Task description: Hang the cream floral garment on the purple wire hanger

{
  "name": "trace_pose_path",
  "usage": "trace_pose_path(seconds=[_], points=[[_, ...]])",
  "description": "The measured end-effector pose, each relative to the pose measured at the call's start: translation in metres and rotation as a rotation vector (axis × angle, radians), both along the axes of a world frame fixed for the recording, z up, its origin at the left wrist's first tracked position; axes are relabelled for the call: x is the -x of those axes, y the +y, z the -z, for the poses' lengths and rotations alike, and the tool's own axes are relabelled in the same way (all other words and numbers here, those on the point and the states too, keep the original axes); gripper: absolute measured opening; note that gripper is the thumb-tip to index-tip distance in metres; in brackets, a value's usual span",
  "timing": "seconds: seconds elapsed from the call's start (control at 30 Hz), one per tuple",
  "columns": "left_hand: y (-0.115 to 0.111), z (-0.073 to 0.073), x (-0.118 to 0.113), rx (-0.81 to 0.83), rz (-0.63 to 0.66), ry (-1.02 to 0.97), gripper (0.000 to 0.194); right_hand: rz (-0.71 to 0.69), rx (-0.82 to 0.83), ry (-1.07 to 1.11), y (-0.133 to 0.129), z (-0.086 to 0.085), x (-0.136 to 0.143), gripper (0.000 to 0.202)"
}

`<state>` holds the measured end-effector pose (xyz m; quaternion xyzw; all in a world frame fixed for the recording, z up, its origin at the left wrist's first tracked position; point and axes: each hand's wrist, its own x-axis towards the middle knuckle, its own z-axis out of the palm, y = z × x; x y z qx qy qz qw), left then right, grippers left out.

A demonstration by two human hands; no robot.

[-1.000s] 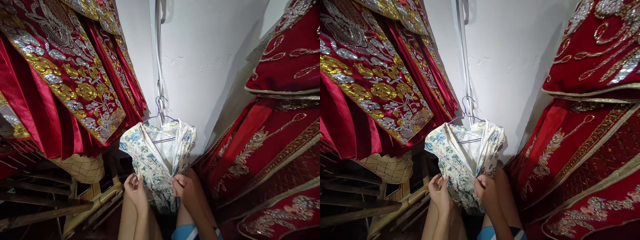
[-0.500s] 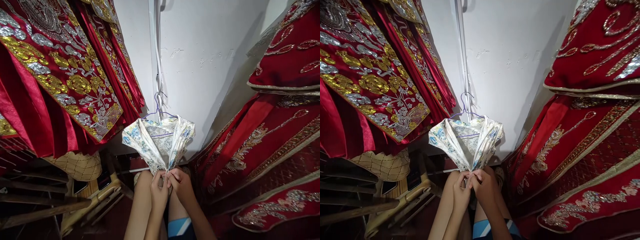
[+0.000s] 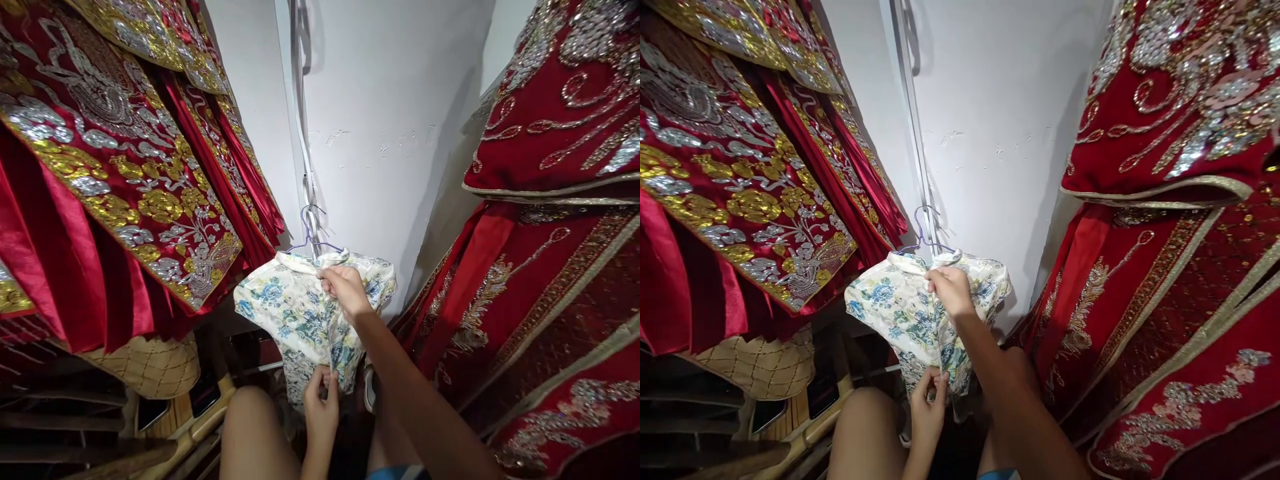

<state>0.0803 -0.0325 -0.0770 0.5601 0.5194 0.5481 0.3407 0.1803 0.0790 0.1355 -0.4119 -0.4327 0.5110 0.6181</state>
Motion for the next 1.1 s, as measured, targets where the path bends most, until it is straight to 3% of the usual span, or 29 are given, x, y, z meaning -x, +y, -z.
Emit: trace_pose_path(seconds=[0.23, 0.4, 0.53, 0.67, 0.73, 0.77, 0.9, 0.97, 1.03, 1.1], points=[[-0.003, 0.010, 0.008, 0.056, 0.093, 0.021, 0.036, 0.027, -0.048, 0.016, -0.006, 0.008, 0.005, 0.015], [-0.004, -0.012, -0.004, 0.067, 0.240, 0.042, 0.032, 0.047, -0.115, 0.010, -0.013, -0.001, 0.005, 0.015], [-0.001, -0.025, -0.022, 0.078, 0.225, 0.009, 0.032, 0.044, -0.137, -0.016, -0.016, -0.016, 0.007, 0.013], [0.003, -0.032, -0.020, 0.115, 0.237, -0.021, 0.021, 0.004, -0.136, -0.066, -0.020, -0.010, -0.001, 0.014], [0.008, -0.053, -0.009, 0.092, 0.241, -0.035, 0.011, 0.000, -0.142, -0.072, -0.024, -0.004, -0.006, 0.014], [0.012, -0.070, -0.002, 0.042, 0.204, -0.045, 0.021, -0.003, -0.148, -0.077, -0.027, -0.002, -0.008, 0.014], [0.039, -0.160, 0.027, -0.284, -0.048, 0.057, 0.038, -0.003, -0.143, -0.135, -0.045, -0.005, -0.011, 0.015], [0.055, -0.197, 0.034, -0.409, -0.035, 0.196, 0.039, 0.003, -0.142, -0.169, -0.052, -0.008, -0.009, 0.015], [0.068, -0.218, 0.035, -0.473, 0.017, 0.339, 0.027, 0.015, -0.164, -0.177, -0.052, -0.005, -0.007, 0.014], [0.074, -0.225, 0.031, -0.525, 0.038, 0.451, 0.016, 0.030, -0.186, -0.167, -0.043, 0.007, -0.003, 0.016]])
